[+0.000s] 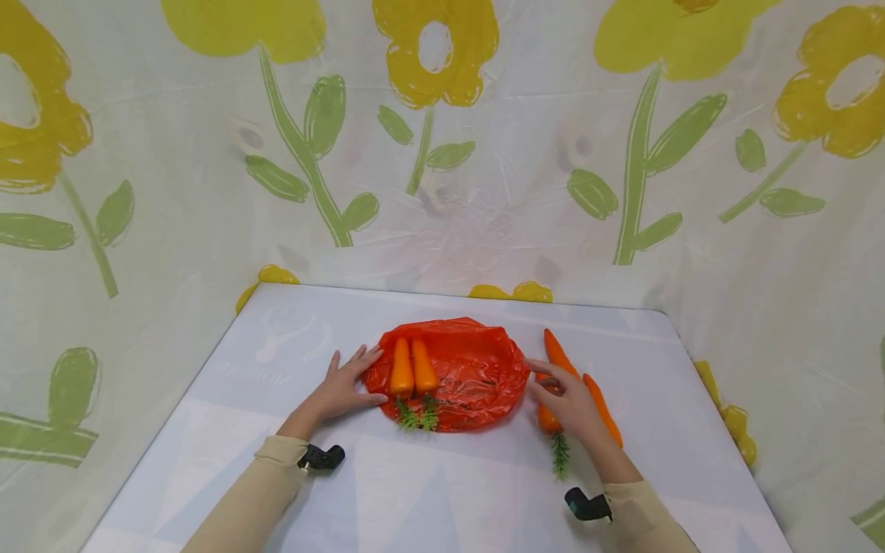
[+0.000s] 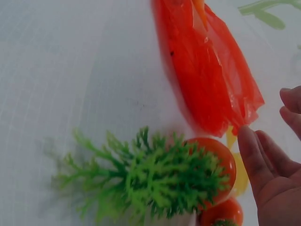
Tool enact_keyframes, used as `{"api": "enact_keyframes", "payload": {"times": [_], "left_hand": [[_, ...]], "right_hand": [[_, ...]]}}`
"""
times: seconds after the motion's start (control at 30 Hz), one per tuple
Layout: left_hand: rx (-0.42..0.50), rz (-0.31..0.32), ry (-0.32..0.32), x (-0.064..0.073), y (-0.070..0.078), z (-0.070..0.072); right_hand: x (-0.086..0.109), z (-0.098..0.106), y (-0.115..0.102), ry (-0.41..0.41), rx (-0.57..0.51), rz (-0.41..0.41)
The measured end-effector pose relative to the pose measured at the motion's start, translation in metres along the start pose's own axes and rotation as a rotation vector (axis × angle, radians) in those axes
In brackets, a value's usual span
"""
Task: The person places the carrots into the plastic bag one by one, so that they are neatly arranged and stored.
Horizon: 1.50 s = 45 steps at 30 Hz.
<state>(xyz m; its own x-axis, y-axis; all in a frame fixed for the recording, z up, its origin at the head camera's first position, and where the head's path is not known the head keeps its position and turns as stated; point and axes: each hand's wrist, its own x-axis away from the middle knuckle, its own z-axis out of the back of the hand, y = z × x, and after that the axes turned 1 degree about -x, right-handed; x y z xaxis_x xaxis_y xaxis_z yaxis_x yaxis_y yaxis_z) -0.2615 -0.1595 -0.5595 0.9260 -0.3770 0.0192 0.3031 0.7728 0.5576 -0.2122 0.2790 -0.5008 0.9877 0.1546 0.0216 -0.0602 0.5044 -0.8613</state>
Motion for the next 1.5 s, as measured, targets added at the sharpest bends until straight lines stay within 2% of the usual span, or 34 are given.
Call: {"api": "enact_keyframes", "payload": {"times": [0.23, 0.47, 0.8, 1.03, 1.27, 1.5], "left_hand": [[0.003, 0.005, -0.003, 0.0, 0.0, 0.0], [-0.005, 0.009, -0.004, 0.0, 0.0, 0.0], [-0.004, 0.008, -0.006, 0.0, 0.0, -0.001], [0.01, -0.046, 0.029, 0.001, -0.001, -0.001], [0.007, -0.034, 0.022, 0.001, -0.001, -0.001], [-0.001, -0.03, 0.024, 0.001, -0.001, -0.002]], "right_hand": [[0.007, 0.008, 0.001, 0.017, 0.024, 0.006], [0.012, 0.016, 0.001, 0.021, 0.048, -0.044], [0.022, 0.029, 0.008, 0.029, 0.106, -0.034], [0.028, 0.039, 0.015, 0.061, 0.134, -0.011], [0.035, 0.048, 0.02, 0.082, 0.164, -0.026], [0.042, 0.056, 0.023, 0.084, 0.151, -0.057]]}}
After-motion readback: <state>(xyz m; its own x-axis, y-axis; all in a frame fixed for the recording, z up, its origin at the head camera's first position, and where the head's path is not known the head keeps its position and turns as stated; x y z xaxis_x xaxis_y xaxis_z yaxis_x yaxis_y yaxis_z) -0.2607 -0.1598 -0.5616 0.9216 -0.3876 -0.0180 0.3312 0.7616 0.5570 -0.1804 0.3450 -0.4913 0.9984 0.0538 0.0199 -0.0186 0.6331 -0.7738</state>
